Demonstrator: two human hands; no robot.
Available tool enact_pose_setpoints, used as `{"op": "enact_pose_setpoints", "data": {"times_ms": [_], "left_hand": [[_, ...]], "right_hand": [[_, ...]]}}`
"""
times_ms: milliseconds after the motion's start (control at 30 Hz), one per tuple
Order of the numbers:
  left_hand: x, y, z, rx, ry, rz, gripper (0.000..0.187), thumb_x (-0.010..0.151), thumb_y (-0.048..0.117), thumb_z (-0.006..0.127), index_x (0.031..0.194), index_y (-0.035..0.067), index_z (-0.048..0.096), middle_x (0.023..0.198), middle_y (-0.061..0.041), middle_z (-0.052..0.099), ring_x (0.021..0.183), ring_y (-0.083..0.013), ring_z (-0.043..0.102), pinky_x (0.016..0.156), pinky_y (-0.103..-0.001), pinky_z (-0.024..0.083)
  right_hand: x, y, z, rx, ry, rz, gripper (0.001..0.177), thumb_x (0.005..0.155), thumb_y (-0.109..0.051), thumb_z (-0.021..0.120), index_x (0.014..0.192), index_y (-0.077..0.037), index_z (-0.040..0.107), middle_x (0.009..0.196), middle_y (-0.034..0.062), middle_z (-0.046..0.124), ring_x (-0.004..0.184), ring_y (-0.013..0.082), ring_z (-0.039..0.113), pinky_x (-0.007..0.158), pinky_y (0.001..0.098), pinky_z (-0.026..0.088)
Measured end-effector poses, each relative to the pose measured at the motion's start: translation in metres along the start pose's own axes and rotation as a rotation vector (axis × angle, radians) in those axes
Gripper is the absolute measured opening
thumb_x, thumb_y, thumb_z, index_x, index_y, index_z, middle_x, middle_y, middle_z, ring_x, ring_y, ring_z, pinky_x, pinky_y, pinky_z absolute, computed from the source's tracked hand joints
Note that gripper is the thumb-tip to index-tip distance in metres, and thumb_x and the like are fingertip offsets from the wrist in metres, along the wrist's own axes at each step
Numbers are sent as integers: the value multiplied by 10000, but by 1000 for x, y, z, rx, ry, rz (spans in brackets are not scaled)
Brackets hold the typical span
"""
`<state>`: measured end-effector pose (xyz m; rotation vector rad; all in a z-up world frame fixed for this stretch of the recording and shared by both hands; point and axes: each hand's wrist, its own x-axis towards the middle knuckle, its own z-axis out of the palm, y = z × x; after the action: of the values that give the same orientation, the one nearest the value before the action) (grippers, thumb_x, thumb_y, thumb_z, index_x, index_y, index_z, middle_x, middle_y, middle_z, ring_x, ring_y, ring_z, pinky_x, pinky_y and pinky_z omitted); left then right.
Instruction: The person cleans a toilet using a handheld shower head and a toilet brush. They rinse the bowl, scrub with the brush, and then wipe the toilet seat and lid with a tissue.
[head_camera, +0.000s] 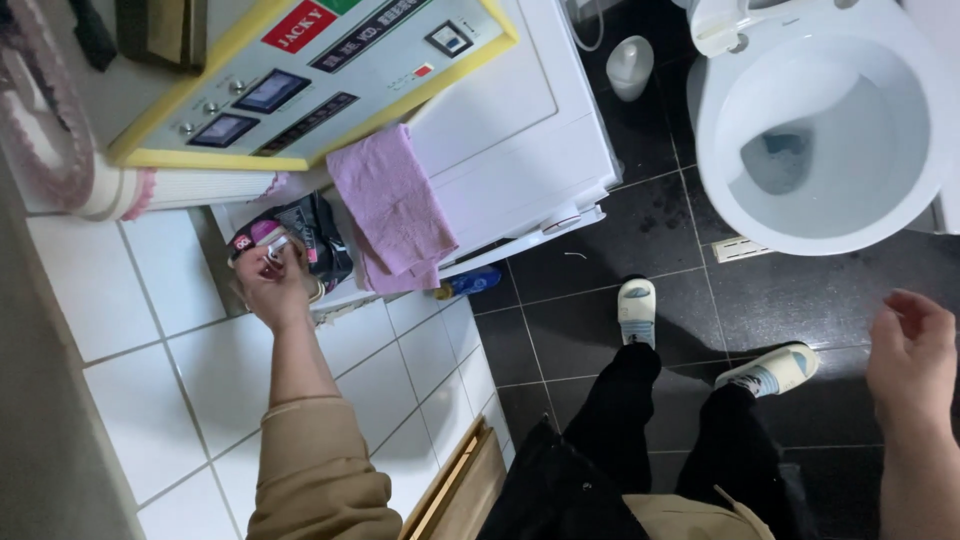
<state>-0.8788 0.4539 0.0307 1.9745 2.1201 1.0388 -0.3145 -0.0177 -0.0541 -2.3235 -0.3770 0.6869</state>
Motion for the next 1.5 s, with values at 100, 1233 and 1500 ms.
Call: {"op": "enact_pose_setpoints", "data": {"times_ms": [100,1233,1500], "left_hand": [[0,12,-2,127,-66,-176,352,846,171,888,1119,167,665,1140,-113,494,929,-220,597,742,-299,583],[16,31,-19,-86,-391,-311,246,1002,-20,580,1009,150,757,1034,-19,760,940,-148,722,834,-236,610],[59,-61,6,588,-295,434,72,781,146,741,828,187,777,781,-66,736,722,-340,692,615,-481,519]], "right_hand": [[-3,-2,-4,6,-10,45,290,1167,-4,536,1442,85,511,1275,257,567,1095,370,555,852,483,453],[-28,-17,-19,186,-84,210,276,1121,-31,427,1373,64,487,1277,209,624,1174,285,593,975,395,489],[-26,8,-10,273,-67,232,274,1101,-46,447,1357,26,514,1249,185,644,1183,253,605,963,351,483]]}}
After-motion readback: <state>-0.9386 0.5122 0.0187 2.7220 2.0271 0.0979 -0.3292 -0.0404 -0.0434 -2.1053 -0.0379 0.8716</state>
